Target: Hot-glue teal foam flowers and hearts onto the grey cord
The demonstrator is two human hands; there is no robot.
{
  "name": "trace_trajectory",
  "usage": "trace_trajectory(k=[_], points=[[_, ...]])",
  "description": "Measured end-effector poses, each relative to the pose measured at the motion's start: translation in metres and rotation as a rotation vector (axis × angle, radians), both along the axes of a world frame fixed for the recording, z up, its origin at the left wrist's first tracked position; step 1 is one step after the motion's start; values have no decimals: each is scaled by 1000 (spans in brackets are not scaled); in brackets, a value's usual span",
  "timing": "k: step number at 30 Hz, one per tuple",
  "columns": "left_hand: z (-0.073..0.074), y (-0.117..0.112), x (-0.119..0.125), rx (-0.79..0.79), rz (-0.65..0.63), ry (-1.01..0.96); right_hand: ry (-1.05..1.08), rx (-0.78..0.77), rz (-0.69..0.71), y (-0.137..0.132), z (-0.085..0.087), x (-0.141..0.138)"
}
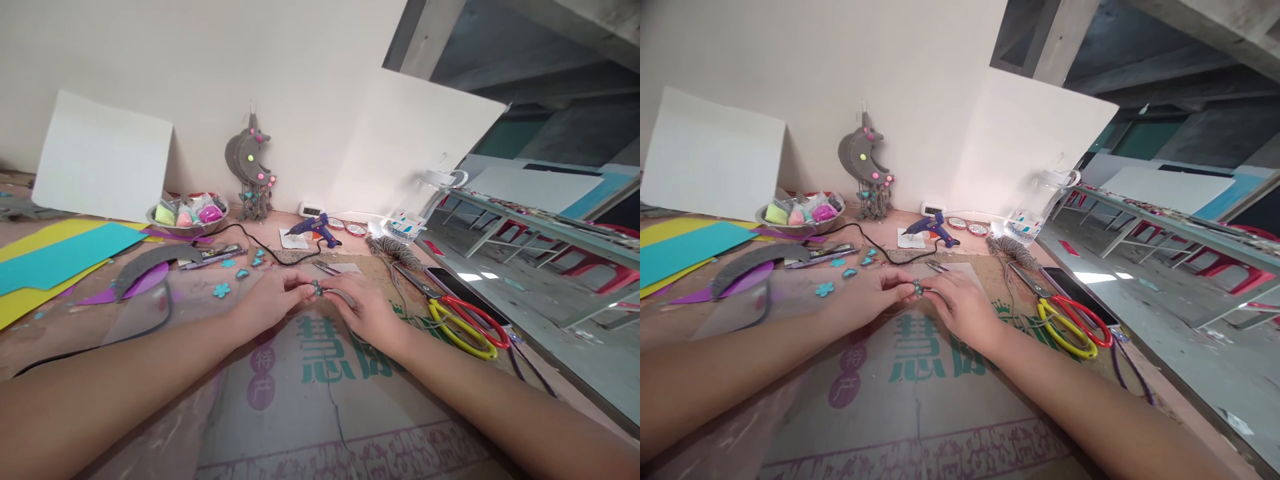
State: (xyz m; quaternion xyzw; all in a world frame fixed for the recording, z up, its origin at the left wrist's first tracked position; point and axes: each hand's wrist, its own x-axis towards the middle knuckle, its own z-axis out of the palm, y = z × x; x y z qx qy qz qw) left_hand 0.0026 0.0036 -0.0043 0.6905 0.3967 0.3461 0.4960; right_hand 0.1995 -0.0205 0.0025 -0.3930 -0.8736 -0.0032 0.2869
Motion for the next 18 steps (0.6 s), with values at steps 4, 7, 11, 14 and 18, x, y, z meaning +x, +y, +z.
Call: trace_trajectory(k=[4,7,11,14,18], points=[[0,0,1,-6,9,-9,167,-70,-75,-3,0,-2],[1,-1,1,-2,24,-7,308,-150,-125,-3,0,-3],[3,-1,1,12,38,-6,346,-196,-117,-2,-1,-2],[2,-1,0,18,34,1,353,-222,-135,-1,0,-2],[-2,1,0,43,24,-8,349,-240,-183,-1,1,-3]])
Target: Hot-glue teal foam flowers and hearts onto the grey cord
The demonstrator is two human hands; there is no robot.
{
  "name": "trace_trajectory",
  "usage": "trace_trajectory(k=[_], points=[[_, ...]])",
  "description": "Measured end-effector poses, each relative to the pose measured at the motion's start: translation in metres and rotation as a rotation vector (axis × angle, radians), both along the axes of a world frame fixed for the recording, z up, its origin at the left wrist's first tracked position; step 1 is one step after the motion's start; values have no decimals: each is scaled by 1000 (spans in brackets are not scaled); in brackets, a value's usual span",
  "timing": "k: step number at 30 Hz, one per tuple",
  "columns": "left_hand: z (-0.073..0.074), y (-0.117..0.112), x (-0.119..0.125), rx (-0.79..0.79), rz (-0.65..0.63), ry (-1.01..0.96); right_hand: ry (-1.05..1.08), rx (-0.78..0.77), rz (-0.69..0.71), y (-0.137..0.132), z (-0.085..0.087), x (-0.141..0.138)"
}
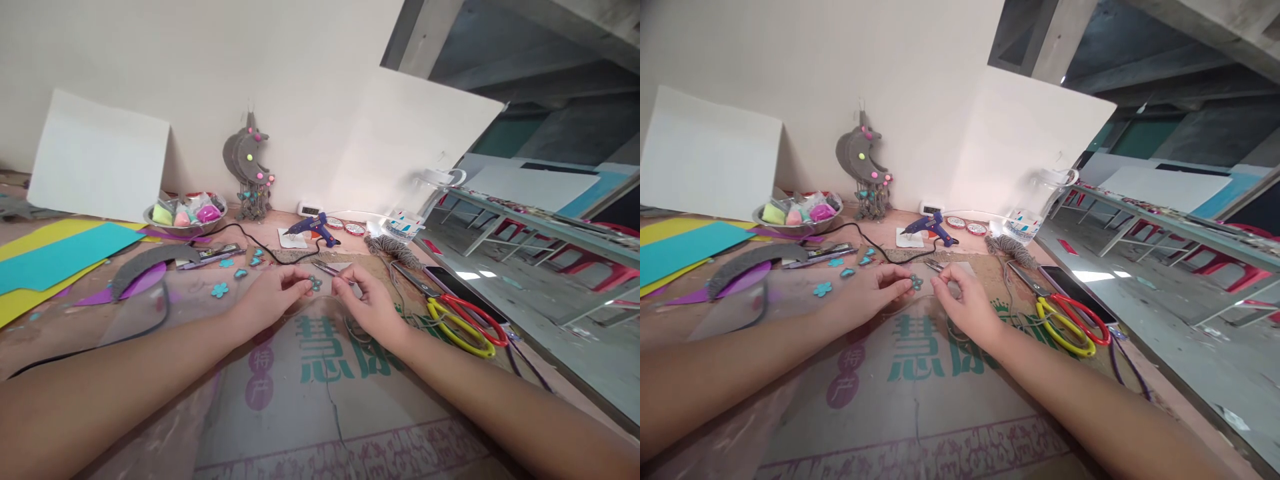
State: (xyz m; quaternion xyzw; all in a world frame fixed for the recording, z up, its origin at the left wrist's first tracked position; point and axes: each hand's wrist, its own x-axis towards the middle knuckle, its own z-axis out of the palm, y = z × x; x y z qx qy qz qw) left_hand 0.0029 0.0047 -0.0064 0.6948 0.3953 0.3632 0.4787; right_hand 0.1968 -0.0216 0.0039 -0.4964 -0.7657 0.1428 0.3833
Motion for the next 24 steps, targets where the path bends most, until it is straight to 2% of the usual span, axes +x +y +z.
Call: trace_trajectory(k=[9,16,24], points=[[-1,0,0,4,-20,-10,-67,28,42,2,2,0],[0,0,-1,31,-9,13,-42,-1,55,2,-1,2],[2,-2,0,7,-24,-25,-61,41,79,3,0,0]])
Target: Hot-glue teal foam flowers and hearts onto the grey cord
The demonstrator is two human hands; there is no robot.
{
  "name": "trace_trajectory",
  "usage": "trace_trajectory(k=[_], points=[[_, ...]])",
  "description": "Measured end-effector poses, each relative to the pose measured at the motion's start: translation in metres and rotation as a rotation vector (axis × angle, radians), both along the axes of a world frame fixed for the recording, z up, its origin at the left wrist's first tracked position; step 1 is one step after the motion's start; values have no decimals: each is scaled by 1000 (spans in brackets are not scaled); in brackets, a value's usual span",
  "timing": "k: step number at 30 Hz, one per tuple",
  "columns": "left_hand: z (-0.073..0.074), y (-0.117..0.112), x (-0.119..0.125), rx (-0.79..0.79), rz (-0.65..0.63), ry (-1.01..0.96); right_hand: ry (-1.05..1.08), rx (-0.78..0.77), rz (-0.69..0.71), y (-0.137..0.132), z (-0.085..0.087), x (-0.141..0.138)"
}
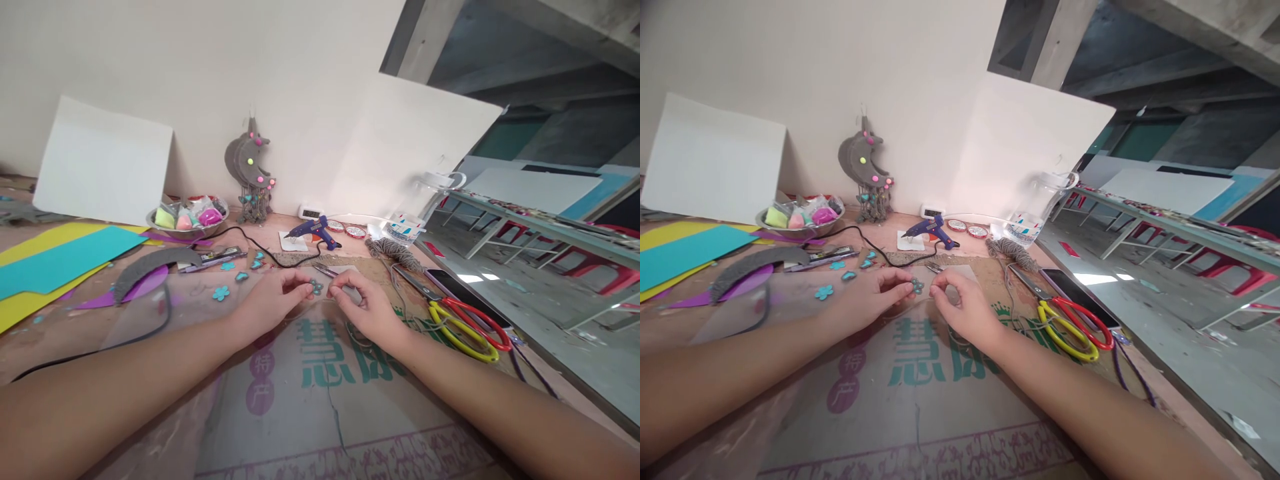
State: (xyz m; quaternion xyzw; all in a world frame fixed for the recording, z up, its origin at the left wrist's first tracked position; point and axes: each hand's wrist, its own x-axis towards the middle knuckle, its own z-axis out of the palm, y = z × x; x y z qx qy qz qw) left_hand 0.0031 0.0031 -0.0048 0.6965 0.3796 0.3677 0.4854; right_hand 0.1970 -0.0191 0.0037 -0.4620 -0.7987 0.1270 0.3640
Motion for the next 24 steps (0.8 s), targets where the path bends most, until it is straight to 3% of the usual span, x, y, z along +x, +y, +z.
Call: trace_trajectory(k=[20,24], points=[[1,-1,1,-16,-5,-27,54,-26,142,1,-1,4],[2,-2,1,10,5,-10,50,-37,77,2,-2,4]])
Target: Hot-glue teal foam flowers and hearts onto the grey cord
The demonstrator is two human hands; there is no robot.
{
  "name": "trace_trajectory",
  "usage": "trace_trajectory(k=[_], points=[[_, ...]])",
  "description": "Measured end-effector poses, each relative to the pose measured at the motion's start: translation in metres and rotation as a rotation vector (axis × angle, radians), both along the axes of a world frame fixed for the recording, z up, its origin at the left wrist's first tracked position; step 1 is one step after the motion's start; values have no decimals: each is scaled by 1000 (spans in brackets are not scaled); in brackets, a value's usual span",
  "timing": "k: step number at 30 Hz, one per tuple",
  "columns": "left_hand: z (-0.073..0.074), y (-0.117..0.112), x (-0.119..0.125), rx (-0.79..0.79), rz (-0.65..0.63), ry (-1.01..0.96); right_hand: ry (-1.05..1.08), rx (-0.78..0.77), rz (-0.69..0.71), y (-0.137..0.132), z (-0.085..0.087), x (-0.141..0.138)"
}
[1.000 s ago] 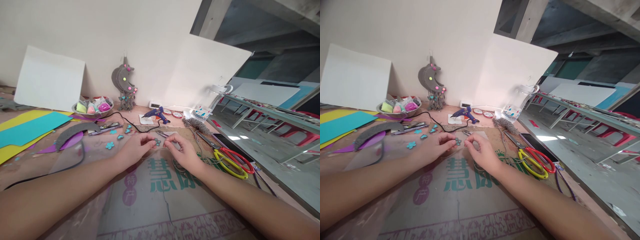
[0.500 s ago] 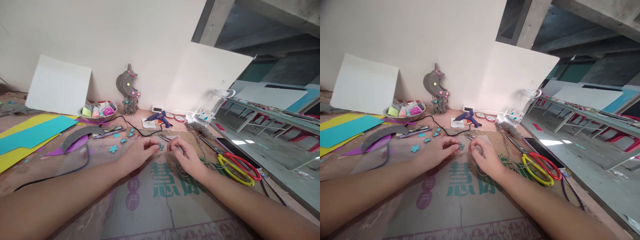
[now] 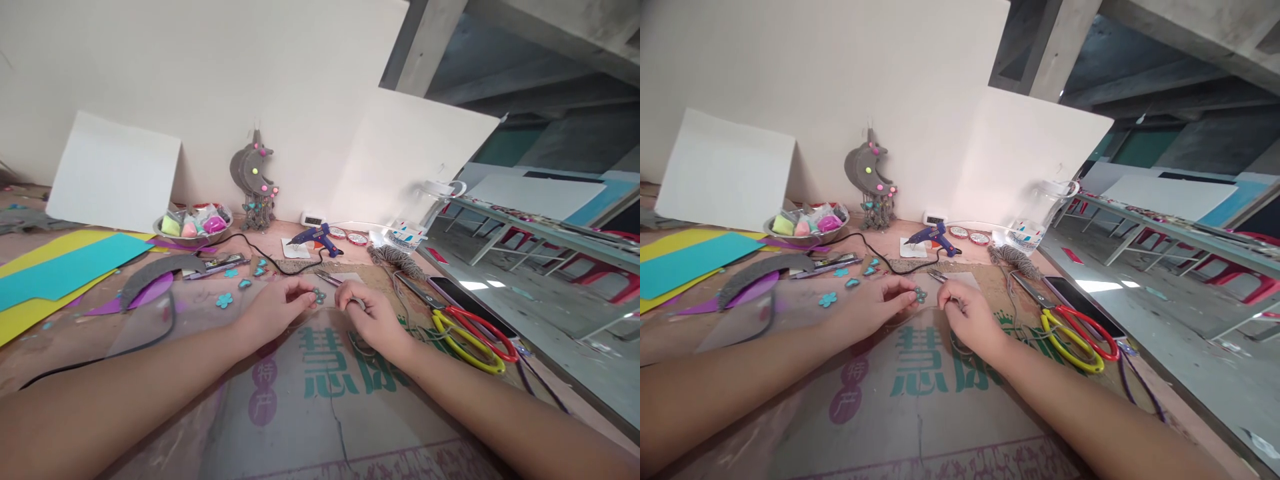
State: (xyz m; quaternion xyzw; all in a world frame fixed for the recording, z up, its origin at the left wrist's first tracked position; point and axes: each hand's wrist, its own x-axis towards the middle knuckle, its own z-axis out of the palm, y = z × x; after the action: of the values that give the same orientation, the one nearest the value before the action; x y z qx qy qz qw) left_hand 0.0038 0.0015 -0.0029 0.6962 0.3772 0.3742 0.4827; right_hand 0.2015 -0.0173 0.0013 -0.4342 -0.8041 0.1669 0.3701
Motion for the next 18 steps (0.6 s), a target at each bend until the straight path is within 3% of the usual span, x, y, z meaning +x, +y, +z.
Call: trace_trajectory(k=[4,11,18], points=[[0,0,0,16,4,20,18,-90,-103,0,-1,-2],[3,-1,0,24,14,93,19,-186,-119,1,-3,-3],[-2,3,-1,37,-28,73,-76,-82,-77,1,0,-6]])
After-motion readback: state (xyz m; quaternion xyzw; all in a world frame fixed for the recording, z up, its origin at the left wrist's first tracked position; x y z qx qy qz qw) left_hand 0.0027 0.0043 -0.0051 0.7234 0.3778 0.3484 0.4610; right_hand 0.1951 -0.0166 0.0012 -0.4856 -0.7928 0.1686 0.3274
